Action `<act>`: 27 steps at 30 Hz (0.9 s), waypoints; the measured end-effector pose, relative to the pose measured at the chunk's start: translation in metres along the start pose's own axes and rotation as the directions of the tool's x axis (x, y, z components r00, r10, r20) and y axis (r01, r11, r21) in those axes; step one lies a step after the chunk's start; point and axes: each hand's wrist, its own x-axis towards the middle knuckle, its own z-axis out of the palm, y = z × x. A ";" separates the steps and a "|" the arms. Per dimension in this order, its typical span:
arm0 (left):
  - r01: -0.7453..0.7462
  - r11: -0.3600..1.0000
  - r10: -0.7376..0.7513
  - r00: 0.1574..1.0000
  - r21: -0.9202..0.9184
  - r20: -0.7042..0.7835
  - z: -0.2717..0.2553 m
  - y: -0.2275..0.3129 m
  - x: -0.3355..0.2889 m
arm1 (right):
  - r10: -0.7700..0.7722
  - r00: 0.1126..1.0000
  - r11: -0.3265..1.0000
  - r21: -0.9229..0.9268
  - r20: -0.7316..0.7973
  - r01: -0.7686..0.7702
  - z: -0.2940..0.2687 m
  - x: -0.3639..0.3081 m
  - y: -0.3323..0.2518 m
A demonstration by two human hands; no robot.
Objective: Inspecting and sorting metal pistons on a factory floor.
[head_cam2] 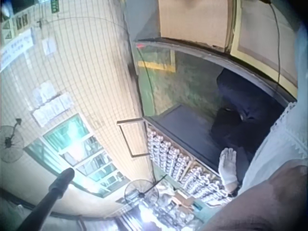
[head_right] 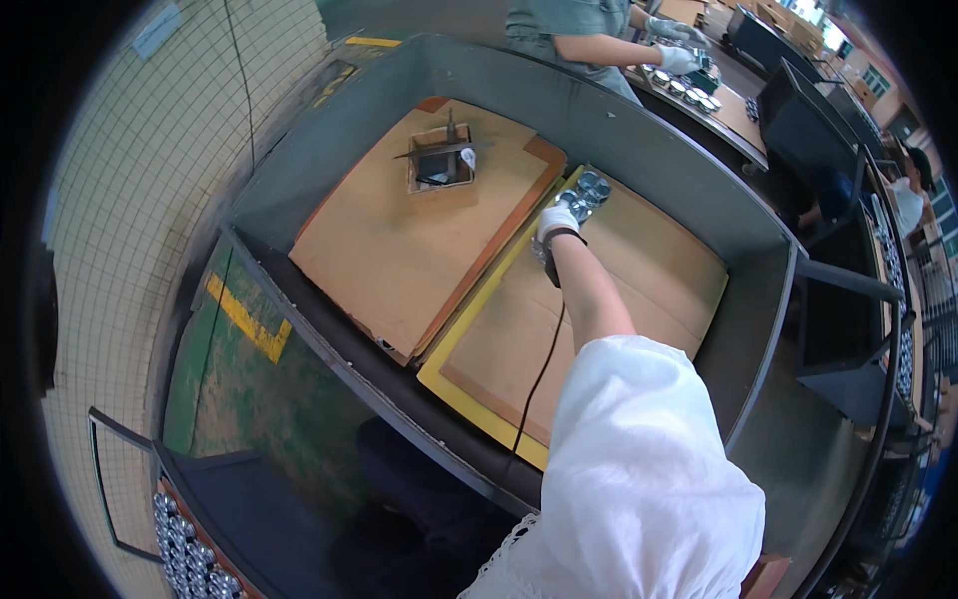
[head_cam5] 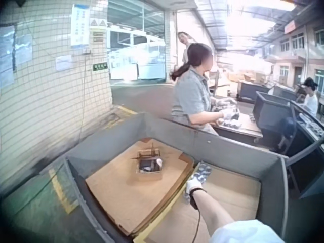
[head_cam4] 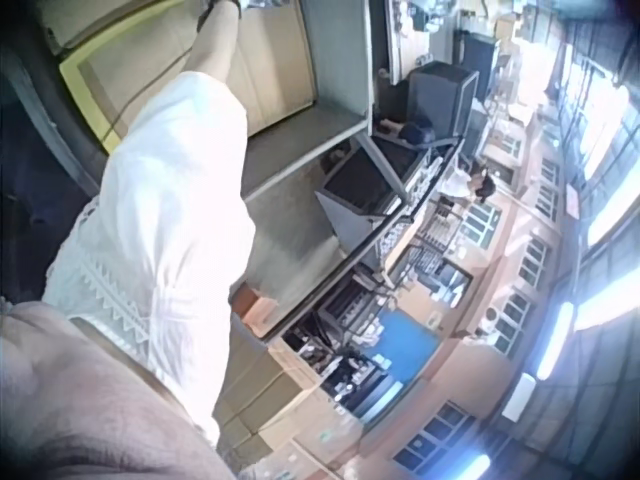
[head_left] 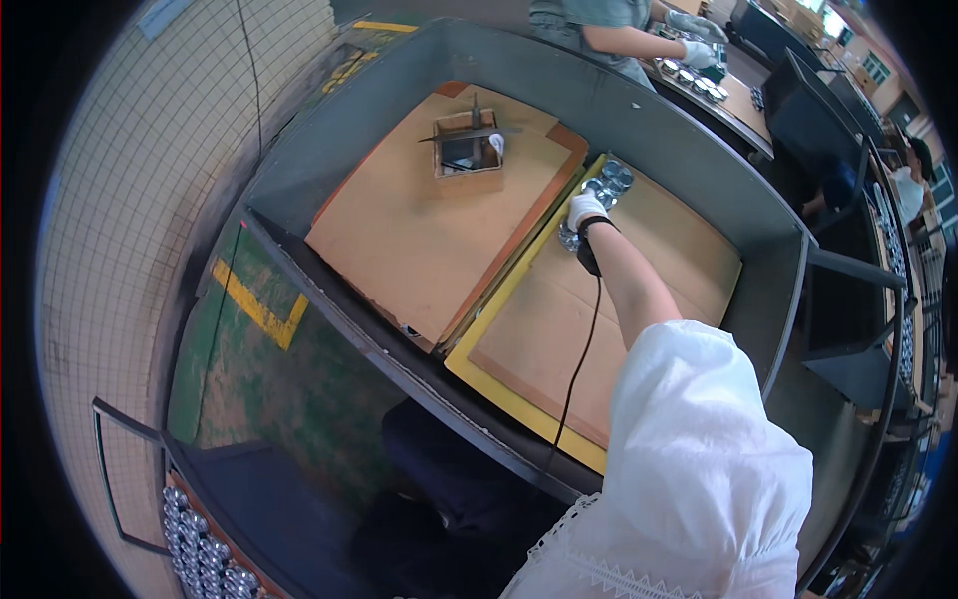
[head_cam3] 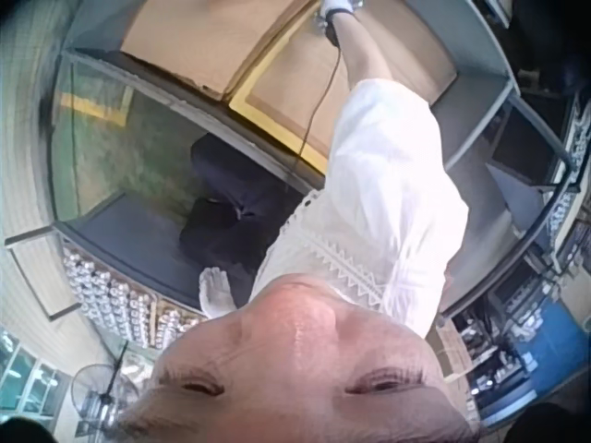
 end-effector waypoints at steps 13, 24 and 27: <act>0.009 0.999 -0.009 1.000 0.036 0.013 0.027 0.017 -0.007 | -0.479 0.872 0.860 0.141 -0.106 0.490 0.023 -0.229 -0.079; 0.042 0.997 -0.042 0.999 0.070 -0.005 0.025 0.009 -0.008 | -0.401 0.875 0.828 0.301 -0.273 0.473 -0.023 -0.253 -0.086; 0.041 0.995 -0.040 0.999 0.091 -0.012 0.018 0.009 -0.011 | -0.024 0.806 0.941 0.258 -0.592 0.217 -0.043 -0.149 -0.066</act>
